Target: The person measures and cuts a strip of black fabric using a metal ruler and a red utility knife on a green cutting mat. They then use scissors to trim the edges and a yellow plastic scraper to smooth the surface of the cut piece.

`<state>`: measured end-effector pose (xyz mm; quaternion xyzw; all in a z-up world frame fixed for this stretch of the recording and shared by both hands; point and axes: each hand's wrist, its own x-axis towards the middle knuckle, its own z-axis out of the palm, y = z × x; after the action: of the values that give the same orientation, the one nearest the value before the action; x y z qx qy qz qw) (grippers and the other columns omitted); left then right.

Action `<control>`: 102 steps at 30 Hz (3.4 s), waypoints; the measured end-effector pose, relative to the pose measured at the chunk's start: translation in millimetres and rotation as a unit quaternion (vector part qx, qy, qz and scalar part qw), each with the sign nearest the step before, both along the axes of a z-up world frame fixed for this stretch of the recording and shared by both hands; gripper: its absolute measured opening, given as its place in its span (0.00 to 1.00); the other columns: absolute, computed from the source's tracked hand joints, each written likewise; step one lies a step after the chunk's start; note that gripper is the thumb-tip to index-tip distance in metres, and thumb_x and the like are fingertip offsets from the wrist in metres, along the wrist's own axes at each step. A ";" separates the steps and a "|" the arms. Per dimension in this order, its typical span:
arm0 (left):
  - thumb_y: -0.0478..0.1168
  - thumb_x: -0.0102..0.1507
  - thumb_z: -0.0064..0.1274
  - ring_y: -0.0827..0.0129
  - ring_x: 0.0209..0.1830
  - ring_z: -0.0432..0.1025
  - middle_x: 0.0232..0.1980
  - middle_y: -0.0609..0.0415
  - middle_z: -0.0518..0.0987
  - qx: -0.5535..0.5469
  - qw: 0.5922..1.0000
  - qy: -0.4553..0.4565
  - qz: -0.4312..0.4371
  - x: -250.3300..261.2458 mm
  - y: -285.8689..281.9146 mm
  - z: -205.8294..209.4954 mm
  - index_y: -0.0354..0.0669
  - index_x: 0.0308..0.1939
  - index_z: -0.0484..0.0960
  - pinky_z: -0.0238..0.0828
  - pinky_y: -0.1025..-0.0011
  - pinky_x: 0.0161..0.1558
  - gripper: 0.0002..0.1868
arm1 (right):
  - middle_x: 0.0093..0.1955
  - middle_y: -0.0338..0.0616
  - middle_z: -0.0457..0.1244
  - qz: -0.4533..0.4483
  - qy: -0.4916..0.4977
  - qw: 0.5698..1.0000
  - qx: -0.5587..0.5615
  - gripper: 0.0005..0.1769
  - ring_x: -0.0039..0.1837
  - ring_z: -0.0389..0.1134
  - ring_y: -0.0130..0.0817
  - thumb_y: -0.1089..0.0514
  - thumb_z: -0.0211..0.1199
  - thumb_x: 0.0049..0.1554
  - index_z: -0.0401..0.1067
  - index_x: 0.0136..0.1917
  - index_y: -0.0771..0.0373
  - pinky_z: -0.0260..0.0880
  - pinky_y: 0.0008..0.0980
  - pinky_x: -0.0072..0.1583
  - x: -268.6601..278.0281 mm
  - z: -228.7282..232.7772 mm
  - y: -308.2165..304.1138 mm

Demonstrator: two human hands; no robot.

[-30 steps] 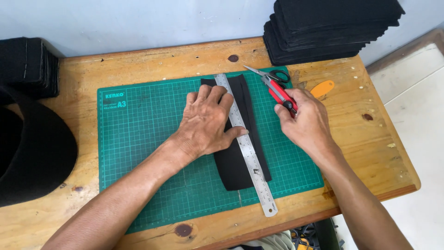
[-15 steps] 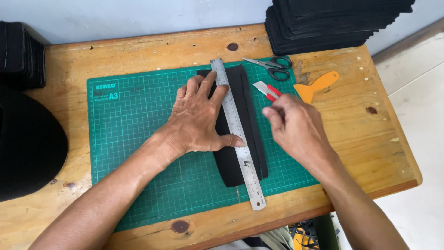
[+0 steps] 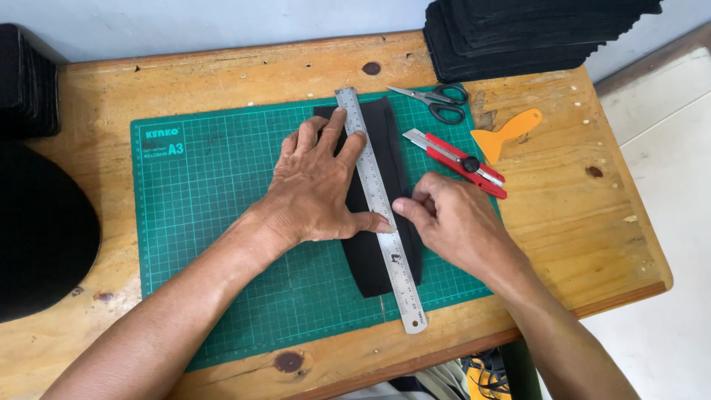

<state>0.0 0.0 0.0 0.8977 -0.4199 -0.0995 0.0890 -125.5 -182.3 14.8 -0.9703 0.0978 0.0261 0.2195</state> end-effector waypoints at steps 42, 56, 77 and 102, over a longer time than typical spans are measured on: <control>0.76 0.54 0.61 0.43 0.83 0.37 0.83 0.44 0.49 -0.053 0.996 0.038 -0.056 13.8 -5.1 1.8 0.39 0.68 0.61 0.32 0.33 0.73 0.56 | 0.44 0.47 0.64 0.093 -0.040 0.994 -0.039 0.18 0.47 0.66 0.50 0.47 0.69 0.61 0.68 0.41 0.60 0.62 0.49 0.47 112.3 3.0 -32.2; 0.79 0.59 0.50 0.44 0.83 0.28 0.85 0.48 0.39 0.007 0.997 0.035 -0.070 12.2 -4.4 -3.0 0.51 0.81 0.47 0.26 0.34 0.73 0.58 | 0.38 0.42 0.71 0.089 -0.183 0.975 -0.090 0.08 0.40 0.72 0.42 0.69 0.60 0.54 0.75 0.42 0.58 0.70 0.42 0.43 125.0 -31.6 -40.6; 0.54 0.63 0.58 0.56 0.68 0.54 0.64 0.55 0.62 -0.145 0.987 0.055 0.045 36.2 -10.3 3.9 0.53 0.73 0.65 0.45 0.47 0.65 0.36 | 0.36 0.44 0.65 0.056 -0.170 0.972 0.152 0.05 0.42 0.68 0.42 0.60 0.60 0.62 0.77 0.49 0.57 0.69 0.41 0.45 118.9 -17.3 -37.6; 0.38 0.67 0.59 0.70 0.31 0.78 0.34 0.58 0.85 -0.480 0.863 0.157 0.028 31.4 8.1 44.5 0.50 0.56 0.77 0.74 0.71 0.43 0.14 | 0.44 0.51 0.68 0.000 -0.161 0.984 -0.075 0.05 0.49 0.71 0.51 0.63 0.65 0.60 0.81 0.48 0.57 0.71 0.48 0.53 88.5 13.9 -105.5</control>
<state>31.4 8.1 44.5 0.7278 -0.3707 -0.0227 0.5765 -37.0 -287.9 28.7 -0.9757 0.0627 -0.1375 0.1588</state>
